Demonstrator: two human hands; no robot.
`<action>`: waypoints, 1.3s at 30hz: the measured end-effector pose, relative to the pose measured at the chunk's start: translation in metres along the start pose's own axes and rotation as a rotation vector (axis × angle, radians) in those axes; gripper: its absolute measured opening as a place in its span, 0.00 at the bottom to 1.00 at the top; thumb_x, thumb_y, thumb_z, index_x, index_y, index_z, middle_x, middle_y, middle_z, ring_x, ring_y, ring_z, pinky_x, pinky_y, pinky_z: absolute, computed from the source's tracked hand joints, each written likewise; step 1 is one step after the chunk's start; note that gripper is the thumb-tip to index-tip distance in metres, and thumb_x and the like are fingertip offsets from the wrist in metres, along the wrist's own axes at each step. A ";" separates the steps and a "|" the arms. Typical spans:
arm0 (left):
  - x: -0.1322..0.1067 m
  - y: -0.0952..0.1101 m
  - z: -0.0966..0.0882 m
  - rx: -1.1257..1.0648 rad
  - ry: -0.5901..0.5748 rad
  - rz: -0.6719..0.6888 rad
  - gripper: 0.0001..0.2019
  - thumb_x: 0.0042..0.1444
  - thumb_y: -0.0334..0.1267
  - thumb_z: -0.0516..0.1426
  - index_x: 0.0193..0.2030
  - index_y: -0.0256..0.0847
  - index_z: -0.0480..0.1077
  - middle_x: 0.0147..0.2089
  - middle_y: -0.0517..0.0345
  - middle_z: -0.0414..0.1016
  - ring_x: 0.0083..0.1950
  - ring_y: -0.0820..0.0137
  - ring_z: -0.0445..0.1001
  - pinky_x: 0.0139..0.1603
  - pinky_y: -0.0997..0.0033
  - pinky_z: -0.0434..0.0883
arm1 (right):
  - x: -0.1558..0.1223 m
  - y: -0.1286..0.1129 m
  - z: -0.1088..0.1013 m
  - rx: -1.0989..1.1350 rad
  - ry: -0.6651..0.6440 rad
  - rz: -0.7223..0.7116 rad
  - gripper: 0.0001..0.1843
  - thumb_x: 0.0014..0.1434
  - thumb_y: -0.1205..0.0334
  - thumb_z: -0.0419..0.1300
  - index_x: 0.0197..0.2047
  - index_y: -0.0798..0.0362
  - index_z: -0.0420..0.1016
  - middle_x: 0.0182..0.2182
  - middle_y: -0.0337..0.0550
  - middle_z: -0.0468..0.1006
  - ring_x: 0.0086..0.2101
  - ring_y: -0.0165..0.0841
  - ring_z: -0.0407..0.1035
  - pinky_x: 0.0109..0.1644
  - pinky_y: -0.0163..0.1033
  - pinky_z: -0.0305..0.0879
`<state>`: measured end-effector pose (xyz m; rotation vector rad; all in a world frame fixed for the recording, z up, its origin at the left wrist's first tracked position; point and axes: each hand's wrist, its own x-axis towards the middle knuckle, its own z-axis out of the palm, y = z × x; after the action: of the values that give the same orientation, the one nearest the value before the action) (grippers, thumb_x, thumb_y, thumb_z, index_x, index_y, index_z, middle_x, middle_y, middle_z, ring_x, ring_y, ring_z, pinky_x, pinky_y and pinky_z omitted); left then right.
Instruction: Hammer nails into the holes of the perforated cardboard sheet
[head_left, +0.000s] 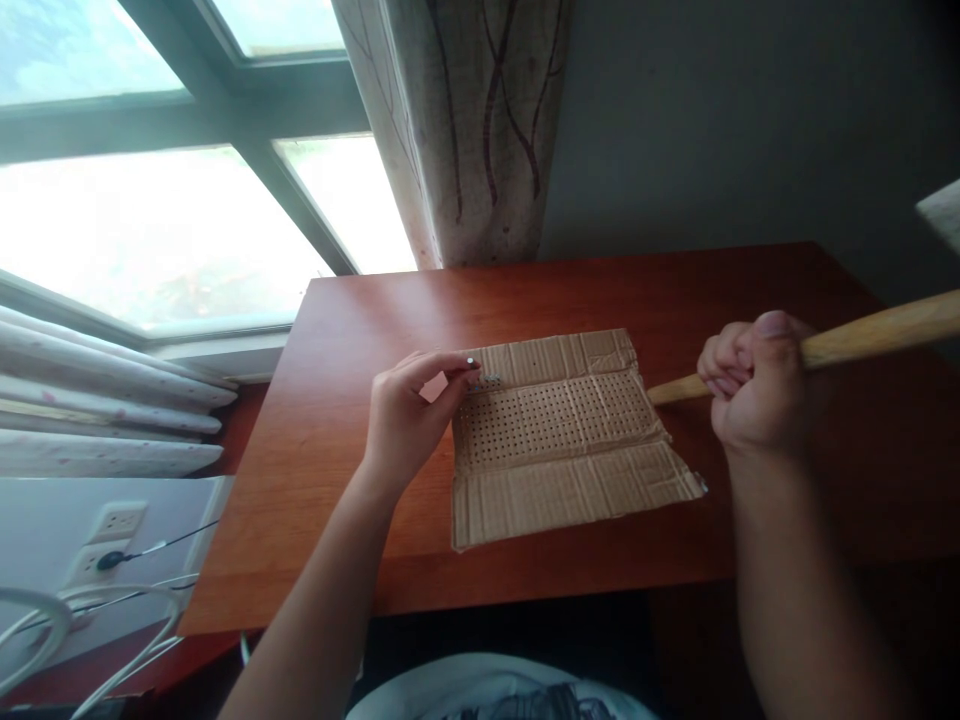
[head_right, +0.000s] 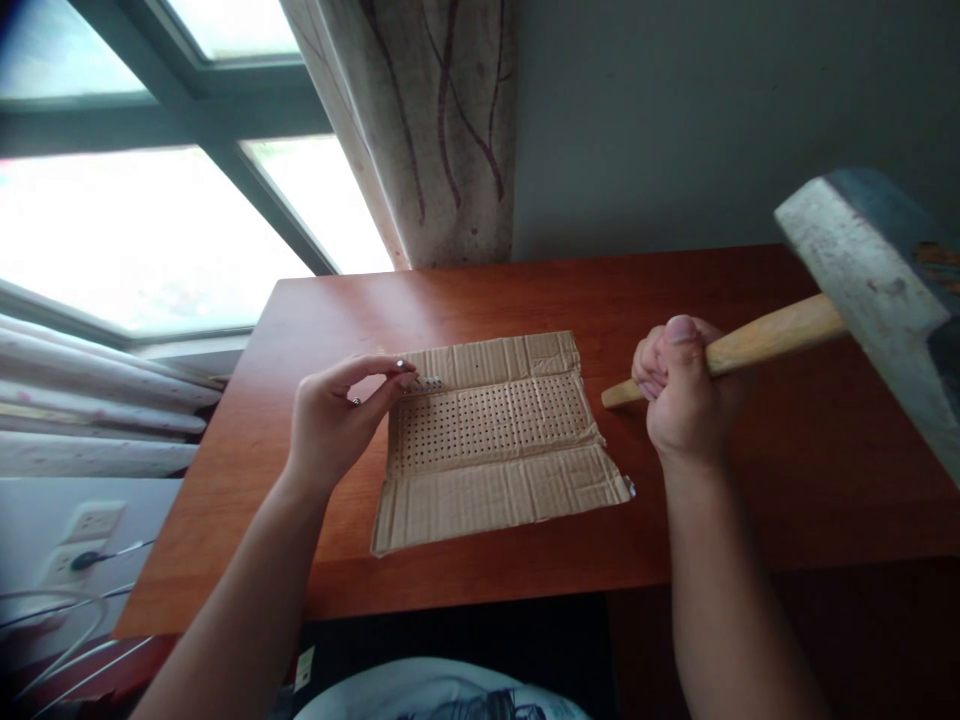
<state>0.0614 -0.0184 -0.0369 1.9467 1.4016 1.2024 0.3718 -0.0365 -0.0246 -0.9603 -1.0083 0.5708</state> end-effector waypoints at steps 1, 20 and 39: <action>0.000 -0.001 0.000 -0.002 0.000 0.000 0.06 0.58 0.39 0.65 0.38 0.42 0.82 0.37 0.56 0.85 0.38 0.68 0.81 0.45 0.69 0.77 | 0.000 0.000 0.000 0.001 0.002 0.002 0.27 0.59 0.54 0.64 0.17 0.50 0.55 0.12 0.30 0.51 0.13 0.23 0.45 0.15 0.36 0.35; -0.002 -0.007 0.004 -0.016 -0.005 0.005 0.06 0.59 0.40 0.64 0.39 0.42 0.82 0.38 0.56 0.85 0.39 0.67 0.81 0.46 0.68 0.77 | -0.001 0.000 0.003 -0.015 0.018 0.014 0.28 0.57 0.53 0.66 0.17 0.50 0.54 0.12 0.30 0.52 0.12 0.22 0.46 0.15 0.34 0.37; -0.006 -0.007 0.013 -0.079 0.030 0.059 0.03 0.59 0.36 0.64 0.37 0.43 0.81 0.38 0.55 0.84 0.40 0.65 0.81 0.48 0.64 0.77 | 0.006 0.002 0.001 -0.078 -0.169 0.142 0.28 0.59 0.48 0.69 0.18 0.51 0.61 0.13 0.31 0.57 0.14 0.24 0.50 0.15 0.34 0.40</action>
<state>0.0681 -0.0193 -0.0509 1.9354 1.2989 1.2998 0.3738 -0.0301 -0.0237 -1.0715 -1.1254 0.7451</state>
